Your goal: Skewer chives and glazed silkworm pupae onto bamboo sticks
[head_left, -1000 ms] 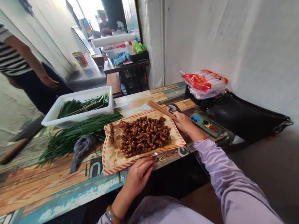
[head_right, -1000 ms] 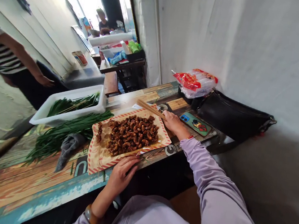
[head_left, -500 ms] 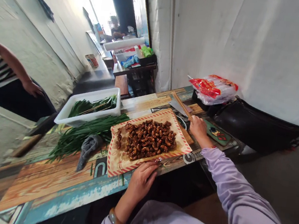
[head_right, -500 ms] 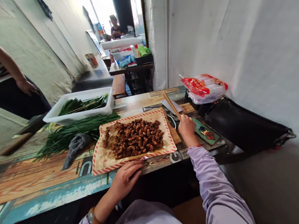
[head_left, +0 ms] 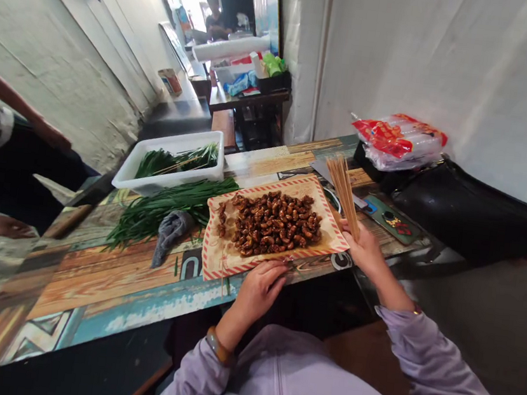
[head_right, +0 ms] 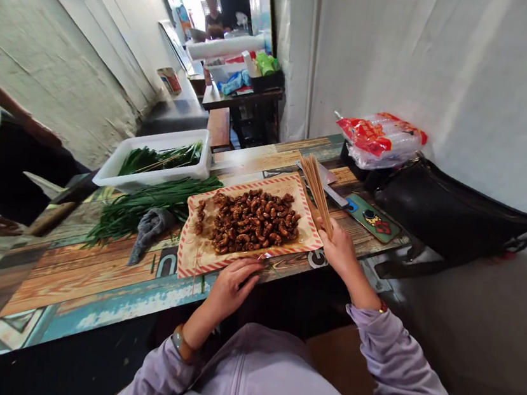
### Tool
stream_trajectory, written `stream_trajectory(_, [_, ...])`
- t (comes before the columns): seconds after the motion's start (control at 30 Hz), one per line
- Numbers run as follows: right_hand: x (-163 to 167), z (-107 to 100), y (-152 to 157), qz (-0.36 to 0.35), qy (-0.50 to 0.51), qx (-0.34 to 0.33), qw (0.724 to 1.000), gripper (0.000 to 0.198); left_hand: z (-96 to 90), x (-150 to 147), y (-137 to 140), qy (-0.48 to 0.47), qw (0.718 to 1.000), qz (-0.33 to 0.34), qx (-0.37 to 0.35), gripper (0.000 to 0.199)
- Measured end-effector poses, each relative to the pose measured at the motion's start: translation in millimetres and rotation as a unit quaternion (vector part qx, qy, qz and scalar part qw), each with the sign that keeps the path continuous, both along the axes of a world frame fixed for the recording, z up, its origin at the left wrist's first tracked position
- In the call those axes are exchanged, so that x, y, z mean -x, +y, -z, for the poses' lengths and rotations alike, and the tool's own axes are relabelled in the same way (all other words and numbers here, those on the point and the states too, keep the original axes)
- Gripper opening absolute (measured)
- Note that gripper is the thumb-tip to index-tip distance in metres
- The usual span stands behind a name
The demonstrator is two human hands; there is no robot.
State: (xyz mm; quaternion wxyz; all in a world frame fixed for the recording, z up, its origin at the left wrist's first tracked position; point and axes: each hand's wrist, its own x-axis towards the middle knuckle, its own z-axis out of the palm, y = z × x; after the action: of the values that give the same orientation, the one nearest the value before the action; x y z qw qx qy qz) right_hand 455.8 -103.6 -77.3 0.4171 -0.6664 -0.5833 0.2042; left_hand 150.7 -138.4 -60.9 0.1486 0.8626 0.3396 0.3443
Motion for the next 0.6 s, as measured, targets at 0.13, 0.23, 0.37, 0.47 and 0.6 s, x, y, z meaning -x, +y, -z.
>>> stream_trajectory(0.13, [8,7,-4,0.023,-0.020,-0.033,0.999,0.034,2.4,-1,-1,-0.007,1.000,-0.012,0.004,0.017])
stream_trajectory(0.23, [5,11,0,0.009,-0.007,-0.054,0.998,0.032,5.6,-2,-1,-0.011,1.000,-0.005,0.008,0.017])
stream_trajectory(0.37, [0,12,8,0.008,0.046,-0.032,0.998,0.038,8.3,-4,4,-0.012,1.000,-0.001,0.008,0.019])
stream_trajectory(0.47, [1,7,15,0.010,0.072,-0.030,0.997,0.043,8.2,-6,11,-0.015,1.000,0.006,0.013,0.019])
stream_trajectory(0.6, [6,2,25,0.009,0.143,-0.033,0.989,0.045,6.7,-10,17,-0.010,1.000,-0.014,0.019,0.018])
